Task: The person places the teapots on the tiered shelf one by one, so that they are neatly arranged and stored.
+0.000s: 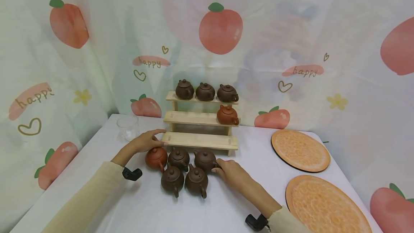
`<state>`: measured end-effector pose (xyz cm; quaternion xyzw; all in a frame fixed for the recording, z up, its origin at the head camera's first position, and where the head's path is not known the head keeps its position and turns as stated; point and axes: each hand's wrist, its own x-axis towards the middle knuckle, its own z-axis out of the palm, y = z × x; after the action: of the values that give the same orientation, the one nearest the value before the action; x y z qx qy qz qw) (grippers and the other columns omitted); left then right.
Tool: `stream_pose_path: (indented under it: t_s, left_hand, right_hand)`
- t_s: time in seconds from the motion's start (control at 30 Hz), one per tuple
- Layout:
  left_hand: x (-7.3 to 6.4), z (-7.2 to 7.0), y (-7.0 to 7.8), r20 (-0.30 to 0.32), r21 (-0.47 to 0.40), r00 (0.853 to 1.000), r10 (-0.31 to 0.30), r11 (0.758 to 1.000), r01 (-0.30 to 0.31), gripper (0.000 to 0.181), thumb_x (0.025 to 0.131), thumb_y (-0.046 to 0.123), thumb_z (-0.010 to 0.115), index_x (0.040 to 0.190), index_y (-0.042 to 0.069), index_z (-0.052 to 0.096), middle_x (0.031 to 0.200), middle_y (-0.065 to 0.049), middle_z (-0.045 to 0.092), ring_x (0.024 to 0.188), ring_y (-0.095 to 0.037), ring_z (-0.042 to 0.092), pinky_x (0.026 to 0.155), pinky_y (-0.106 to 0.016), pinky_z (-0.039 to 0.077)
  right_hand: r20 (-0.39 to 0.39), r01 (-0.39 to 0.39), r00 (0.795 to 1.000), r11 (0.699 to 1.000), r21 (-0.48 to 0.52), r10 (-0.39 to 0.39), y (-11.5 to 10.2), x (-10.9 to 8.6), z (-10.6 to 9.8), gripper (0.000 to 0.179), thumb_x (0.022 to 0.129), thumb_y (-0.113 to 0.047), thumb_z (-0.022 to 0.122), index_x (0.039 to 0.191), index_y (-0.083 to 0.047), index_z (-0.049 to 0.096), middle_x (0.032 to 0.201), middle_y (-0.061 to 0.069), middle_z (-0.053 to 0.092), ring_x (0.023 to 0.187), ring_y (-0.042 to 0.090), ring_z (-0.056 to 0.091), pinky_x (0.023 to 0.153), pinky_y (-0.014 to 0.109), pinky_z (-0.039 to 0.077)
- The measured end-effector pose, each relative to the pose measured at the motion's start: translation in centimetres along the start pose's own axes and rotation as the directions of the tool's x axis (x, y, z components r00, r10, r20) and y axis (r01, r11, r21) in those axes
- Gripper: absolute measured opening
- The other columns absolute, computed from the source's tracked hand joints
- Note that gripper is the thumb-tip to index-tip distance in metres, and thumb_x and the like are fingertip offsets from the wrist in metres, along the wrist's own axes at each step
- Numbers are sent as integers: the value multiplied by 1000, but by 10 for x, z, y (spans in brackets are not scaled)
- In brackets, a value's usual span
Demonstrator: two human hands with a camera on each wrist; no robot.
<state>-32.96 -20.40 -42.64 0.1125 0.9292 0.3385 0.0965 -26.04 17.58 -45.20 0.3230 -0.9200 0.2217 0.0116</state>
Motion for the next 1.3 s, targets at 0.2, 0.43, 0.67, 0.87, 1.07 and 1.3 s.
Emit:
stream_pose_path:
  t_s: [0.2, 0.43, 0.67, 0.87, 1.07, 1.3]
  left_hand:
    - [0, 0, -1, -5, 12, 1000, -6, 1000, 6, 70, 99, 38, 74, 157, 10, 48, 96, -10, 71, 91, -22, 65, 83, -40, 52]
    - [2, 1, -2, -7, 23, 1000, 1, 1000, -1, 69, 99, 37, 74, 157, 10, 49, 95, -10, 71, 91, -22, 65, 83, -40, 52]
    - [3, 1, -2, -6, 34, 1000, 3, 999, -3, 70, 99, 39, 74, 157, 10, 49, 98, -11, 73, 94, -23, 67, 87, -43, 53]
    - [3, 1, -2, -8, 40, 1000, -5, 999, 5, 70, 99, 39, 75, 157, 10, 49, 105, -14, 73, 98, -26, 68, 88, -45, 54]
    - [1, 0, 0, -10, 37, 1000, -13, 999, 14, 69, 99, 39, 74, 157, 11, 49, 105, -14, 73, 98, -25, 68, 88, -44, 54]
    - [1, 0, 1, -6, 37, 1000, -23, 999, 24, 69, 99, 39, 75, 157, 11, 49, 107, -14, 72, 98, -25, 66, 87, -44, 54]
  right_hand:
    - [-22, -8, 1000, 1000, 1, 8, -4, 2, -3, 11, 105, -21, 67, 97, -14, 64, 79, -9, 56, 71, 5, 49, 65, 26, 43]
    - [-53, 10, 999, 1000, 28, -8, -11, 6, -15, 10, 104, -16, 67, 96, -11, 63, 76, -8, 56, 67, 4, 48, 60, 23, 43]
    - [-87, 32, 996, 998, 45, -28, -16, 13, -26, 14, 104, -17, 69, 92, -11, 62, 73, -8, 52, 64, 4, 45, 59, 22, 41]
    - [-124, 13, 992, 1000, 23, -10, -19, 27, -39, 19, 102, -15, 70, 88, -10, 59, 70, -5, 48, 64, 9, 46, 59, 24, 40]
    - [-157, -46, 986, 999, 8, 47, -21, 46, -53, 20, 105, -17, 68, 90, -7, 59, 69, -2, 48, 62, 13, 46, 57, 27, 39]
    - [-194, -108, 975, 994, 2, 106, -23, 68, -62, 18, 106, -19, 66, 95, -6, 62, 70, 0, 47, 65, 17, 48, 62, 33, 40]
